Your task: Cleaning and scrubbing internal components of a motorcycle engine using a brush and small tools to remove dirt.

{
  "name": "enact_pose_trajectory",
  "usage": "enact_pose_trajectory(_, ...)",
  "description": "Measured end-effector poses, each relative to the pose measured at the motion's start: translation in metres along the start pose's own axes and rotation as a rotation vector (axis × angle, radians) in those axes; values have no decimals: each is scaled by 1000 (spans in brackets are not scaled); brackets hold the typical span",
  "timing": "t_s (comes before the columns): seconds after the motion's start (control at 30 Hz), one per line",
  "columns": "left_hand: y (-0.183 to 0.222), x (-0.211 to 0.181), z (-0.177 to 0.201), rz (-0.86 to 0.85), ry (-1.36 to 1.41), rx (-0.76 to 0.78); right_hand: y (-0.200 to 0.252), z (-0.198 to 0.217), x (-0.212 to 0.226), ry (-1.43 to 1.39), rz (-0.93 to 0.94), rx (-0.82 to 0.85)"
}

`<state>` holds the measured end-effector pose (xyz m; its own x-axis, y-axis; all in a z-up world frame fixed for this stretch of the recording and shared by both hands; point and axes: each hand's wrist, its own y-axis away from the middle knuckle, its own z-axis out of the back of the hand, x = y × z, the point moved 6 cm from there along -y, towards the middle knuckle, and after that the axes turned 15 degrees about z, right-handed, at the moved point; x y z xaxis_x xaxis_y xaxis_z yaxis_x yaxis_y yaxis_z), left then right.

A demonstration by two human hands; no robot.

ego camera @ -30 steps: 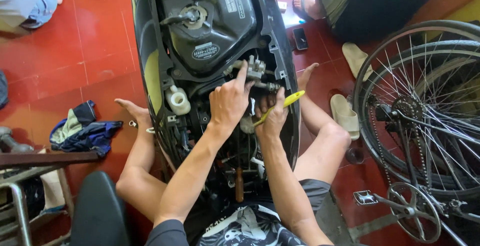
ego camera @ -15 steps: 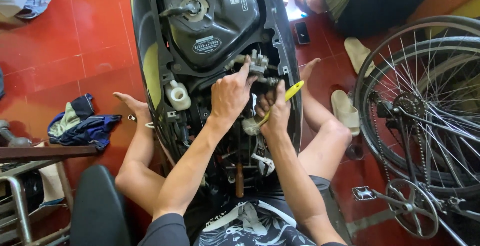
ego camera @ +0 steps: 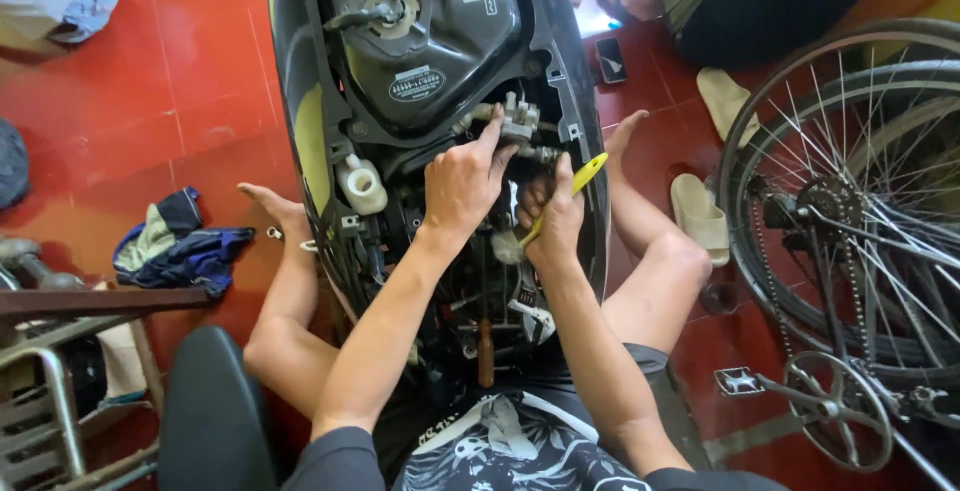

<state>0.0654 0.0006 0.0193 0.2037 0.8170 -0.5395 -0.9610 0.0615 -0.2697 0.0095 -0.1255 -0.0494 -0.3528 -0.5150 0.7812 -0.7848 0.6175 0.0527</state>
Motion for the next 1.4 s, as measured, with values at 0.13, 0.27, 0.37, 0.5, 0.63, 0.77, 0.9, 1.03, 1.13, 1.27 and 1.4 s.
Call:
enact_pose_trajectory(0.13, -2, 1, 1, 24, 51, 26, 5, -3, 9, 163, -31, 44)
enact_pose_trajectory(0.27, -1, 4, -3, 38, 58, 34, 4, -4, 14, 178, -51, 19)
enact_pose_trajectory(0.37, -2, 0, 5, 31, 139, 49, -1, -4, 6, 43, -28, -31)
enact_pose_trajectory(0.5, -1, -12, 22, 48, 198, 55, -1, -4, -7, -56, -12, -83)
enact_pose_trajectory(0.63, 0, -20, 30, -22, 137, 62, 0, -5, 2, 37, 96, -218)
enact_pose_trajectory(0.77, 0, -16, 22, -31, 99, 52, 9, -3, 9, 232, 73, -142)
enact_pose_trajectory(0.9, -1, -18, 22, -28, 129, 48, 2, 7, -1, 301, 153, -78)
enact_pose_trajectory(1.03, -1, -14, 17, -21, 100, 64, 7, -1, -4, 212, 193, -146)
enact_pose_trajectory(1.13, -1, -13, 16, -7, 94, 65, 7, -7, -8, 156, 195, -171)
enact_pose_trajectory(1.27, 0, -8, 10, 4, 87, 48, 13, -19, -4, 47, 176, -211)
enact_pose_trajectory(1.4, -5, -8, 12, 2, 110, 33, 13, -26, -4, 100, 232, -263)
